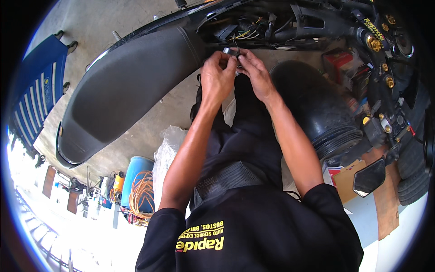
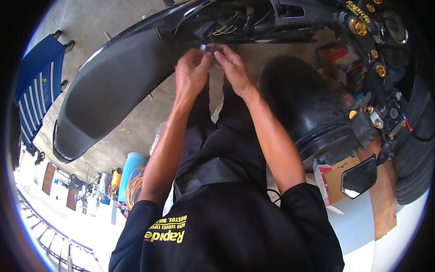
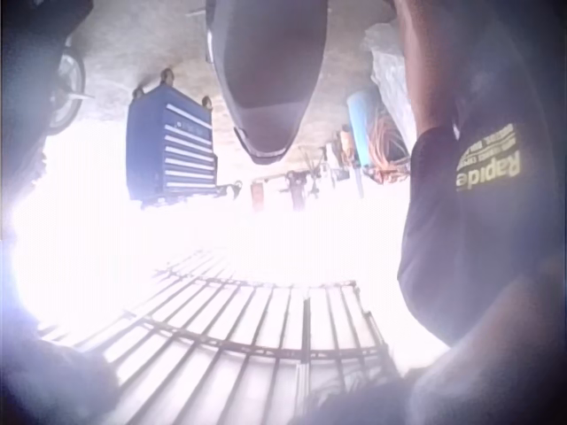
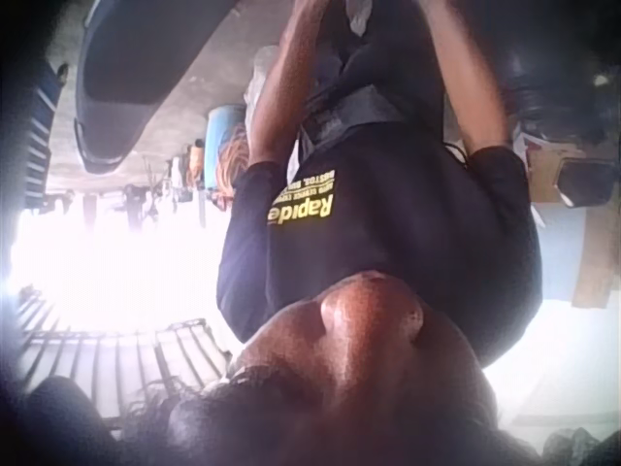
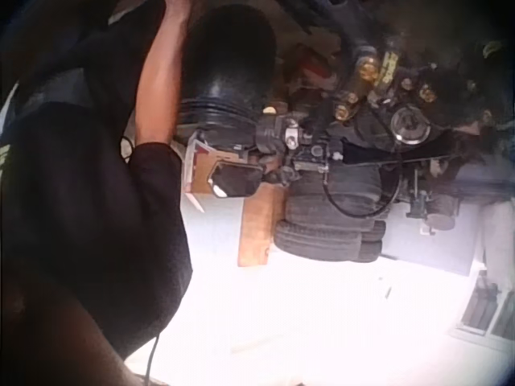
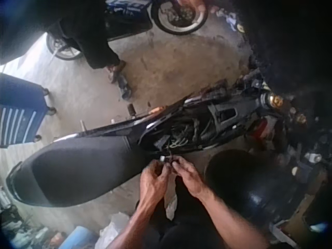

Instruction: The person removes the motorcycle seat, then strips and twists exposed wires under the seat area. They wrap the connections with electrical tape, reposition the seat, and continue taping additional wire bundles.

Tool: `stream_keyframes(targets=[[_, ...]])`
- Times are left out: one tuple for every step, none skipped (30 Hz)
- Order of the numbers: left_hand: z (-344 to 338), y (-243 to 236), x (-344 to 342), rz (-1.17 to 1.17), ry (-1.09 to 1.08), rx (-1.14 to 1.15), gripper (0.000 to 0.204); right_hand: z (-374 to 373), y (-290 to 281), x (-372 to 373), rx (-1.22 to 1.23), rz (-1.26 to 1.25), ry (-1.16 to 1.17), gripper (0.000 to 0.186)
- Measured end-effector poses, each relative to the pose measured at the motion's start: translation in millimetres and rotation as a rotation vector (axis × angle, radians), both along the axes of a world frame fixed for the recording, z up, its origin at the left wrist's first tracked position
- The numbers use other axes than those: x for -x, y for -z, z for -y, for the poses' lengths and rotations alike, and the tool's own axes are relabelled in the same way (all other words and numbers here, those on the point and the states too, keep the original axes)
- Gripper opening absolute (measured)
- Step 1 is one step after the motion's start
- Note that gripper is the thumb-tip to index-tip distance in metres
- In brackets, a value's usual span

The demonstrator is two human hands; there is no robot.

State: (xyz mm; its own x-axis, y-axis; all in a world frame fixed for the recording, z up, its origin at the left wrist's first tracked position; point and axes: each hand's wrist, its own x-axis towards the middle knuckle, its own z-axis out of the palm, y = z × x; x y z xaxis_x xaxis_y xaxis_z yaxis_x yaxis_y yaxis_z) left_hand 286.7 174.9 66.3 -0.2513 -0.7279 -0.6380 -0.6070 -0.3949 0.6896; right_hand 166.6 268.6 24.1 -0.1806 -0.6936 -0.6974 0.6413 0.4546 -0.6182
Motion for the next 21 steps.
stream_keyframes(targets=[[6, -2, 3, 0.023, 0.009, -0.023, 0.029, 1, 11, 5, 0.000, -0.031, -0.063, 0.036], [4, 2, 0, 0.023, 0.044, 0.055, 0.028, -8, 15, 5, -0.027, -0.035, -0.073, 0.033], [-3, 10, -4, 0.021, 0.080, 0.132, 0.027, -17, 18, 5, -0.056, -0.039, -0.083, 0.032], [-7, 19, -11, 0.027, 0.111, 0.218, 0.026, -15, 17, 4, -0.075, -0.035, -0.096, 0.031], [-12, 22, -14, 0.072, 0.218, 0.307, 0.023, -16, 17, 6, -0.065, -0.145, -0.135, 0.032], [-17, 26, -14, 0.067, 0.229, 0.340, 0.021, -16, 16, 10, -0.058, -0.257, -0.174, 0.035], [-22, 28, -12, 0.062, 0.239, 0.368, 0.018, -18, 13, 13, -0.055, -0.367, -0.215, 0.038], [-24, 28, -12, 0.066, 0.244, 0.402, 0.017, -11, 0, 16, -0.078, -0.519, -0.315, 0.040], [-24, 26, -12, 0.107, 0.246, 0.406, 0.016, 5, -26, 21, -0.094, -0.667, -0.417, 0.041], [-26, 20, -8, 0.143, 0.250, 0.406, 0.015, 19, -47, 26, -0.116, -0.819, -0.517, 0.042], [-28, 16, -6, 0.176, 0.253, 0.404, 0.015, 30, -57, 29, -0.052, -0.820, -0.491, 0.040], [-32, 13, -5, 0.164, 0.222, 0.403, 0.015, 41, -64, 30, 0.014, -0.820, -0.465, 0.038], [-35, 11, -3, 0.149, 0.190, 0.404, 0.014, 47, -66, 30, 0.080, -0.822, -0.439, 0.036], [-36, 10, -1, 0.130, 0.161, 0.402, 0.014, 49, -59, 30, 0.105, -0.766, -0.419, 0.033], [-36, 10, -1, 0.104, 0.152, 0.399, 0.014, 50, -43, 31, 0.132, -0.709, -0.400, 0.031], [-38, 9, -4, 0.082, 0.142, 0.389, 0.015, 47, -26, 28, 0.154, -0.647, -0.383, 0.030], [-37, 8, -5, 0.058, 0.130, 0.388, 0.016, 44, -13, 22, 0.188, -0.647, -0.271, 0.024], [-36, 8, -5, 0.035, 0.117, 0.386, 0.018, 34, -4, 17, 0.091, -0.640, -0.153, 0.022], [-34, 6, -6, 0.022, 0.089, 0.258, 0.020, 27, 0, 11, -0.004, -0.625, -0.039, 0.020], [-31, 2, -5, 0.027, 0.061, 0.196, 0.023, 18, 3, 5, -0.102, -0.607, 0.073, 0.019], [-28, -2, -4, 0.032, 0.032, 0.133, 0.026, 10, 6, -2, -0.193, -0.888, 0.048, 0.018]])
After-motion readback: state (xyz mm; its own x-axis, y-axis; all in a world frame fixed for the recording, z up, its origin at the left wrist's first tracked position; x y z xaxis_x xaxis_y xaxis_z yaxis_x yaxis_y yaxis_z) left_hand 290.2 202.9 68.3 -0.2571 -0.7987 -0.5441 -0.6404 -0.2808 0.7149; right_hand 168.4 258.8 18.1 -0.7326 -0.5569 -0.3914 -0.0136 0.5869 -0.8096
